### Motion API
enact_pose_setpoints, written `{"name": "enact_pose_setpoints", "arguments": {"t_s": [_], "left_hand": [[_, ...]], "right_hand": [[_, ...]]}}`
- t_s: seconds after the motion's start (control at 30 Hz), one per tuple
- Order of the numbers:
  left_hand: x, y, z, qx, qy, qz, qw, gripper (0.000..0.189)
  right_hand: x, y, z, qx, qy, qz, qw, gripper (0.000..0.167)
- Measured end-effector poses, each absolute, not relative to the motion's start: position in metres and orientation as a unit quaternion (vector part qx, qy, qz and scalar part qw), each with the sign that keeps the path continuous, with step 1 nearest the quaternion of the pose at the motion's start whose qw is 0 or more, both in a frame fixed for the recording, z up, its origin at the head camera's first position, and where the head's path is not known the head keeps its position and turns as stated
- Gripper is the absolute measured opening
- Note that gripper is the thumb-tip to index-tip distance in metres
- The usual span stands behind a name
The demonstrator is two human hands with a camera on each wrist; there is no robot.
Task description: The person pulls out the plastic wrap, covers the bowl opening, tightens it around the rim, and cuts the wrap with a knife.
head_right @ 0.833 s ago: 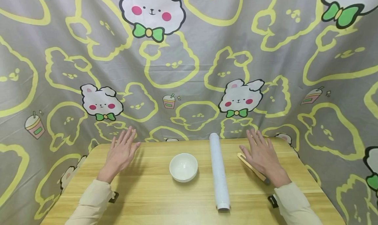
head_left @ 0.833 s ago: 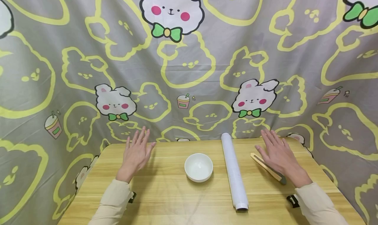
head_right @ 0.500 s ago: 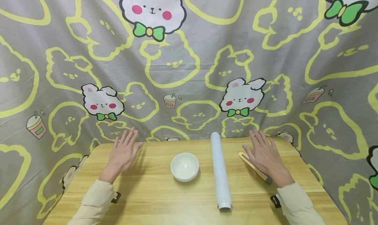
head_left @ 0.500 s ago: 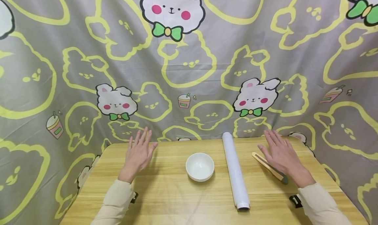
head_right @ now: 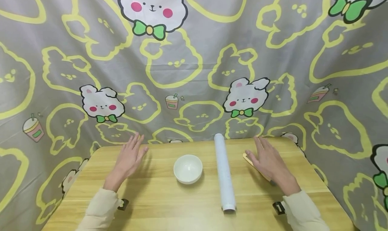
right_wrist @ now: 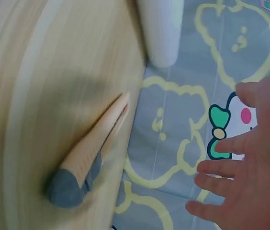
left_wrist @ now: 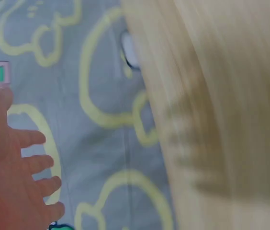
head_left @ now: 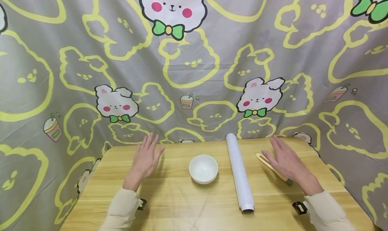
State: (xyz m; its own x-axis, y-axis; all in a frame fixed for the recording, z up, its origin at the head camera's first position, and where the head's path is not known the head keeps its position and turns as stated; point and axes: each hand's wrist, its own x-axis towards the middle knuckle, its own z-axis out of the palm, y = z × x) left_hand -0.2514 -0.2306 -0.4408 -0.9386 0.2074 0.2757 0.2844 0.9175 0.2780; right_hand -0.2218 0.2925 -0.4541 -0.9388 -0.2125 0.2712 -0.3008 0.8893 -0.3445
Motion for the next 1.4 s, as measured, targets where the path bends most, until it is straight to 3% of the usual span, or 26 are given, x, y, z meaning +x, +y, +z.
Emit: {"name": "enact_pose_setpoints", "arguments": {"t_s": [0.23,0.57,0.77,1.0,1.17,1.4], "left_hand": [[-0.228,-0.191,-0.466,-0.165,-0.937,-0.28,0.125,0.067],[-0.211,-0.145,-0.49,-0.179,-0.913,-0.367,0.01,0.09],[-0.217,-0.134,-0.501,-0.177,-0.878,-0.444,-0.023,0.101],[-0.218,-0.128,-0.508,-0.172,-0.818,-0.546,-0.055,0.106],[-0.217,-0.126,-0.509,-0.194,-0.789,-0.579,-0.065,0.114],[-0.217,-0.126,-0.511,-0.199,-0.777,-0.594,-0.06,0.108]], "right_hand": [[-0.208,0.27,-0.459,0.111,-0.956,0.266,0.061,0.082],[-0.198,0.232,-0.486,0.107,-0.957,0.269,0.027,0.082],[-0.198,0.211,-0.49,0.087,-0.95,0.299,-0.006,0.083],[-0.203,0.193,-0.48,0.035,-0.933,0.355,-0.056,0.056],[-0.207,0.191,-0.477,-0.001,-0.916,0.39,-0.09,0.047],[-0.215,0.191,-0.478,-0.002,-0.905,0.413,-0.1,0.035]]}}
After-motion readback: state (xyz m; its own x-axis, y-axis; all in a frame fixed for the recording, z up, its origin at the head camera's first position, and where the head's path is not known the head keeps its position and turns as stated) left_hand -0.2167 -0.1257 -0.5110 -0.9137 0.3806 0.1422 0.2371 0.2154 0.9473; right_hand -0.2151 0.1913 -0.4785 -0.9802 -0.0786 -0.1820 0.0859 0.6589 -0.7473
